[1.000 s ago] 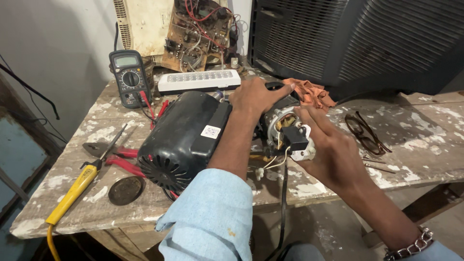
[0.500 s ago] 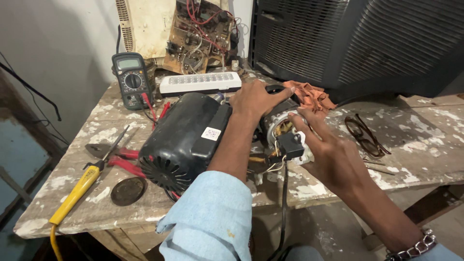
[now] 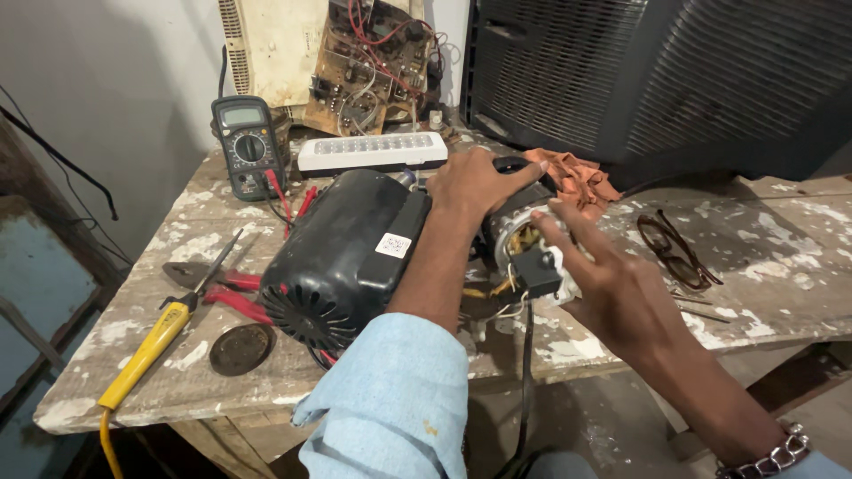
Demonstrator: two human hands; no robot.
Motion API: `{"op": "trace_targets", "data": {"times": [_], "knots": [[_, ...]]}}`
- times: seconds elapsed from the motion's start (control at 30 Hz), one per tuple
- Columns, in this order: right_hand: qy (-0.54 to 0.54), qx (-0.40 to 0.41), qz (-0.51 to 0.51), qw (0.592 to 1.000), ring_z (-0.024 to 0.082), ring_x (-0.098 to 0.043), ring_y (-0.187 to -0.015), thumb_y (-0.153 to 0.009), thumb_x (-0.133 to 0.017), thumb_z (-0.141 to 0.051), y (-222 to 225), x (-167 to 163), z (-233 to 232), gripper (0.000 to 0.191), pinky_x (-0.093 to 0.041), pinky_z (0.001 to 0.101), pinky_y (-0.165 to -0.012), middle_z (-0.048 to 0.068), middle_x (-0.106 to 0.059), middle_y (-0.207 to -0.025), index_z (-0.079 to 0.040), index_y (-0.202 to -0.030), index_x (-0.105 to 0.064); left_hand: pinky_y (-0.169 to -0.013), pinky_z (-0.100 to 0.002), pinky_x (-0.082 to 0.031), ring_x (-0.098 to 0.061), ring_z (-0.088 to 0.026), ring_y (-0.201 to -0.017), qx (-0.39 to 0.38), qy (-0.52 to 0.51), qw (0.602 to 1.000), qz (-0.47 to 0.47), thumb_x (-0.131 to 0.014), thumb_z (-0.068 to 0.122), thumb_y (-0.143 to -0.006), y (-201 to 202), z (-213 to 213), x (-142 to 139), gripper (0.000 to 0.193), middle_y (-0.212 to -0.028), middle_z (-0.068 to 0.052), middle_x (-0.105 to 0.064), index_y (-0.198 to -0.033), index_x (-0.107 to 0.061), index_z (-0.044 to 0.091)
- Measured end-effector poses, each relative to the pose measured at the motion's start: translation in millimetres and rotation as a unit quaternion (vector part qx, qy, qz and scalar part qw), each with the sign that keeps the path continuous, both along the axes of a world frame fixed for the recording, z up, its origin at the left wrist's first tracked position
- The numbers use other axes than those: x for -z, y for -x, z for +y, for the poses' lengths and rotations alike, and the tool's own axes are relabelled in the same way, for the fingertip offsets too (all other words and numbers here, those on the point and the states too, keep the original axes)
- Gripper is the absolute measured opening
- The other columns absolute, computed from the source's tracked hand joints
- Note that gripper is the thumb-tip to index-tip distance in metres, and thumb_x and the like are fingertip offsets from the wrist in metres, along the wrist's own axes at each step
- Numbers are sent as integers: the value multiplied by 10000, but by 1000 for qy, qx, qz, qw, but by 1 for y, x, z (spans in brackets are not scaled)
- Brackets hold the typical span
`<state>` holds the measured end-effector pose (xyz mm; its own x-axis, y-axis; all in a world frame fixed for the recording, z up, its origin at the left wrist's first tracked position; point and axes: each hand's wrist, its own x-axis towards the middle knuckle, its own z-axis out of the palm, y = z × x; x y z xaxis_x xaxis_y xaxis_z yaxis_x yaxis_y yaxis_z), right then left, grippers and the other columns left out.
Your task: The person works on an electric motor at a workbench, routing and seating wires against the motor's switch assembly, pressing components into place, and fitting the black motor housing over the assembly, lifting and aligning the housing with both hands.
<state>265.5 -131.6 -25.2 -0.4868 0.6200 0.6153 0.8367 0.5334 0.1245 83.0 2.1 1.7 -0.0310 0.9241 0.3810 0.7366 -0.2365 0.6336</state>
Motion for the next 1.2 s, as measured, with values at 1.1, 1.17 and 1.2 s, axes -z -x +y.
{"op": "trace_targets", "data": {"times": [1.1,1.17,1.2], "knots": [[-10,4,-108,994,360,-718,-1068,-651,-761,25,-8,-9,2,951,-640,421,-760,136,-483,-1535,-250,-1515,-474,-934,-510,-532,-700,-346,-1098,-10,-31,999,6,-675,786,-622,-4,-5,2,741,-1119,-160,-753,-1101,-810,238],[-33,-11,-112,993,405,-686,-1120,-570,-872,-229,-5,-13,1,1040,-615,457,-797,183,-500,-1504,-216,-1525,-459,-938,-501,-539,-703,-347,-1104,-19,-22,999,19,-680,804,-646,-3,-4,2,779,-1128,-174,-751,-1106,-798,187],[-44,-18,-113,992,428,-670,-1147,-531,-924,-358,-4,-15,0,1116,-603,476,-815,206,-509,-1488,-200,-1530,-452,-939,-496,-543,-705,-347,-1107,-24,-18,999,26,-682,813,-657,-3,-4,2,800,-1132,-181,-749,-1109,-791,161]]}}
